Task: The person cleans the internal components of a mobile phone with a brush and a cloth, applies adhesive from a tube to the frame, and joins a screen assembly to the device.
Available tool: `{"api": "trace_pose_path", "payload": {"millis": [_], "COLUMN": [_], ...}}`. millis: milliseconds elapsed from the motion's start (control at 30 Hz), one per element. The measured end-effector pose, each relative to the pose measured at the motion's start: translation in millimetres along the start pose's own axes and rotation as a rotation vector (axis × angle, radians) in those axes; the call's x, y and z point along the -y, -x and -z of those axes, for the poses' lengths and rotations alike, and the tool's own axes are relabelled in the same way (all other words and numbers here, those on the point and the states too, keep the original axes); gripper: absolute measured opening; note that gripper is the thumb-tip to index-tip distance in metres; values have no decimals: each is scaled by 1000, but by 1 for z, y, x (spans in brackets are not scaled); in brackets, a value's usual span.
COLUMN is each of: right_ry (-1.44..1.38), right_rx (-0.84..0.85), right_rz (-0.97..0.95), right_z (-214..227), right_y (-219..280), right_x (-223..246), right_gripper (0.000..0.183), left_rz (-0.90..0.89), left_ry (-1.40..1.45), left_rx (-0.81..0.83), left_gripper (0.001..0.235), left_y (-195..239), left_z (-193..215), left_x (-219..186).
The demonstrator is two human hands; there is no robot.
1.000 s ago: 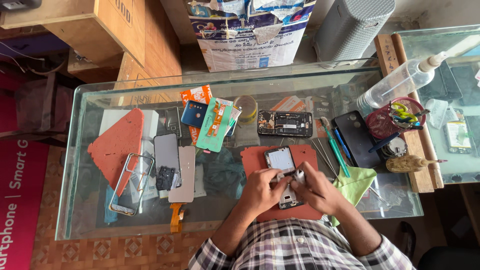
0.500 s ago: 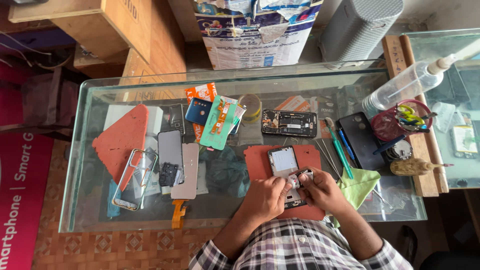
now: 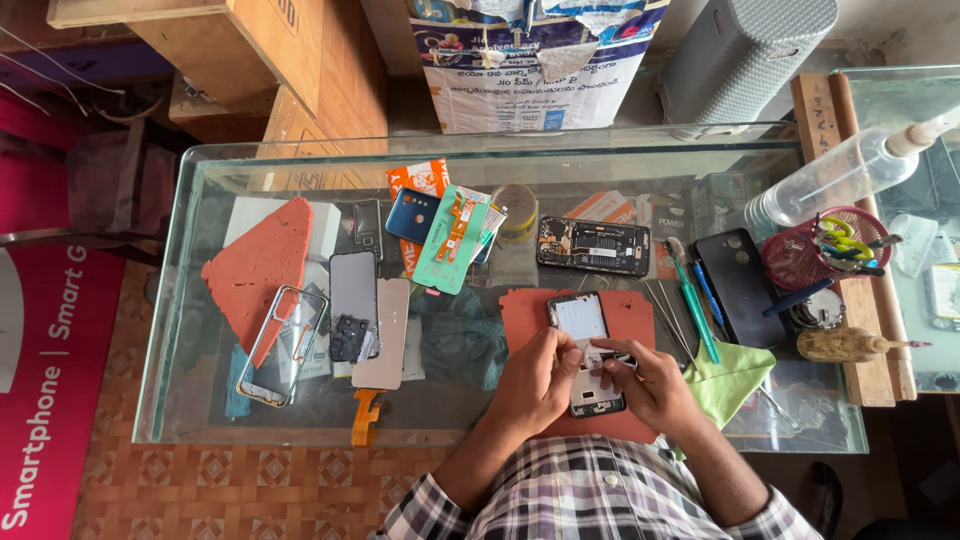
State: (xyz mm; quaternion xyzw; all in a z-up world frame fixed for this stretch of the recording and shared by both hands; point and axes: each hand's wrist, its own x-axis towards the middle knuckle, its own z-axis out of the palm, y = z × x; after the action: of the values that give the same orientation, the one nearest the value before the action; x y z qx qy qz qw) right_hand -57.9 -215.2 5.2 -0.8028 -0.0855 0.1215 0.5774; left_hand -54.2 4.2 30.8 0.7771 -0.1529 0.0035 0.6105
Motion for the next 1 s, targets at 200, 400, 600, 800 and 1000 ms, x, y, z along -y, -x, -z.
{"api": "trace_pose_path", "payload": {"millis": [200, 400, 600, 800, 1000], "right_ry": [209, 570, 734, 453, 91], "right_rx": [52, 58, 60, 54, 6], "right_rz": [369, 741, 876, 659, 280], "right_z": [1, 5, 4, 1, -3], "right_y": [-2, -13, -15, -9, -4], "right_x": [20, 60, 73, 52, 25], "right_gripper": [57, 70, 60, 61, 47], "left_rz": [209, 541, 693, 363, 36], "left_ry": [-83, 179, 394, -74, 60], "left_rx": [-34, 29, 84, 33, 119], "left_gripper": [50, 58, 55, 54, 28], "left_y": [1, 4, 11, 6, 3], "left_z": [-2, 3, 11, 15, 27], "left_x": [23, 55, 62, 34, -2]}}
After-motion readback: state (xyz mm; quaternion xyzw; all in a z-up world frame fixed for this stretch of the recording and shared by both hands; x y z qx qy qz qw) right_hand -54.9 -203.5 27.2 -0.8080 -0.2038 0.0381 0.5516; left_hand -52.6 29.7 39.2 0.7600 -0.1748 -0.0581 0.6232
